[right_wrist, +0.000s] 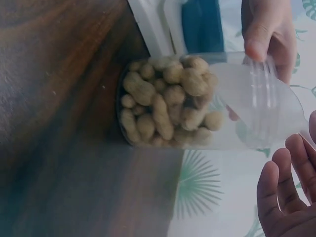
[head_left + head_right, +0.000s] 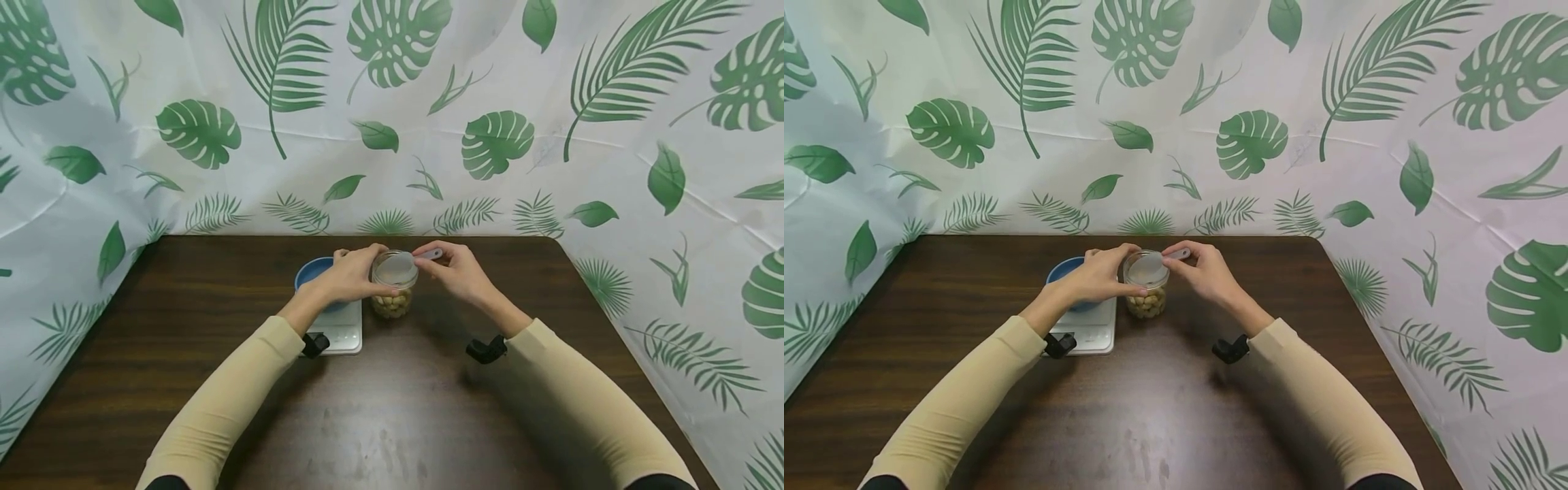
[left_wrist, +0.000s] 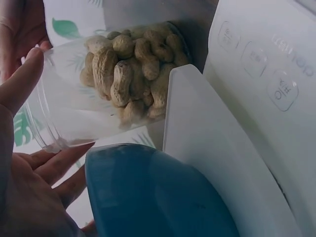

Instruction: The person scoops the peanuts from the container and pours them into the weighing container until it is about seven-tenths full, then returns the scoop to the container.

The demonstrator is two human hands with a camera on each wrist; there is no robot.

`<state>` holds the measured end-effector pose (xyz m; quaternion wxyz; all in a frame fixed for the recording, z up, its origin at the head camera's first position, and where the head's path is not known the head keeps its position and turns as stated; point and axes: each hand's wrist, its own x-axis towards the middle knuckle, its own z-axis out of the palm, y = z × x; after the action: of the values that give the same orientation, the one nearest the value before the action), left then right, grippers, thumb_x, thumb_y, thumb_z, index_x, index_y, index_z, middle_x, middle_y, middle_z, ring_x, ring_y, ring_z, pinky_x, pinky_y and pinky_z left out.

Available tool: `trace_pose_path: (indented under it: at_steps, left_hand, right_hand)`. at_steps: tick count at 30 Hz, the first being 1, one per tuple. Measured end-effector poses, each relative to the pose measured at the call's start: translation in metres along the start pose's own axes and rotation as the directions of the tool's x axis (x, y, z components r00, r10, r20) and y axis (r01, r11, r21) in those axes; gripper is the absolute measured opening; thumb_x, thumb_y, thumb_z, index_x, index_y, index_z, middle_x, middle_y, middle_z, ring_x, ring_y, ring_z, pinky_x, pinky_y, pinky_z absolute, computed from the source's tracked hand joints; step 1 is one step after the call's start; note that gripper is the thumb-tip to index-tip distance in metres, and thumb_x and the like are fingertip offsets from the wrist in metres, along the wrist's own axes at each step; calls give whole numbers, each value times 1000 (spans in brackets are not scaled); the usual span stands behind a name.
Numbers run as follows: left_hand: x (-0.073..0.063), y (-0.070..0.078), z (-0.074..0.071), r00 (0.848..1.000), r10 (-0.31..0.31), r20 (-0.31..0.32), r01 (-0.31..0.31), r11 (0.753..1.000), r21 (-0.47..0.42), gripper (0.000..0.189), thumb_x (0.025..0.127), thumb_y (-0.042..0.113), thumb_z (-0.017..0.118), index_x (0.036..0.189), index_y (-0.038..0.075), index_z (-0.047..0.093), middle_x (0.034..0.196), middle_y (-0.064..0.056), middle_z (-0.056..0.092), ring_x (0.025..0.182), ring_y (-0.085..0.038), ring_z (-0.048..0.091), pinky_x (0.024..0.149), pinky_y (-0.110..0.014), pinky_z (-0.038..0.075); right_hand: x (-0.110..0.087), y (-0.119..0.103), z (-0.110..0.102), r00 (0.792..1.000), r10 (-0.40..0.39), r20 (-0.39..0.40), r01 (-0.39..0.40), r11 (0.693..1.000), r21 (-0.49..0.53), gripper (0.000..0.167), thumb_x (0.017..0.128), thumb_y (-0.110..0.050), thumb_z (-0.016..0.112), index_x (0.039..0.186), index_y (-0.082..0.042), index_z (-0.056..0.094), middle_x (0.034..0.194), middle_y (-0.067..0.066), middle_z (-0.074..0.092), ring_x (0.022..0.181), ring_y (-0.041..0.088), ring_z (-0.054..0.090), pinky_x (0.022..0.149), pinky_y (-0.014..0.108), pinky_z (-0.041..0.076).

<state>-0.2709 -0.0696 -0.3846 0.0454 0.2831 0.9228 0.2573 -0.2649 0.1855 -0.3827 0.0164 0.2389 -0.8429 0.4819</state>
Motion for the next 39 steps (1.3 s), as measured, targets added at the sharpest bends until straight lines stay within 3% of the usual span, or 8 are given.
trace_pose_path:
  at_steps: [13, 19, 28, 35, 39]
  left_hand:
    - [3, 0, 4, 999, -11, 45, 11, 1000, 12, 90, 86, 56, 80, 151, 7, 42, 138, -8, 62, 123, -25, 58, 104, -57, 24]
    - [3, 0, 2, 999, -8, 41, 8, 1000, 6, 88, 86, 55, 80, 149, 7, 44, 138, -7, 63, 125, -26, 58, 104, -57, 25]
    - [1, -1, 2, 999, 1, 53, 0, 1000, -27, 83, 86, 52, 81, 147, 7, 46, 140, -6, 62, 126, -24, 58, 106, -59, 22]
    - [1, -4, -2, 997, 6, 76, -4, 999, -32, 82, 87, 55, 79, 147, 9, 46, 142, -6, 61, 127, -24, 57, 107, -61, 21]
    - [0, -4, -6, 996, 6, 91, -2, 999, -46, 82, 88, 54, 79, 147, 9, 46, 142, -6, 60, 127, -25, 56, 108, -62, 21]
  right_hand:
    - [6, -28, -21, 995, -77, 64, 87, 981, -171, 19, 103, -20, 66, 116, -6, 69, 91, 6, 72, 70, 19, 66, 60, 35, 53]
    - [8, -40, -26, 989, -108, 105, 128, 968, -215, 17, 103, -19, 66, 115, -7, 67, 94, 7, 71, 73, 17, 67, 63, 38, 54]
    - [11, -50, -30, 981, -98, 165, 143, 946, -290, 16, 103, -18, 65, 113, -6, 66, 96, 6, 68, 65, 25, 56, 61, 37, 47]
    - [20, -64, -30, 968, -108, 228, 182, 923, -339, 16, 104, -17, 65, 111, -3, 64, 105, 10, 69, 89, 22, 67, 76, 41, 54]
    - [27, -77, -28, 950, -101, 296, 218, 893, -393, 13, 103, -15, 65, 109, -4, 63, 106, 9, 68, 93, 22, 67, 79, 40, 55]
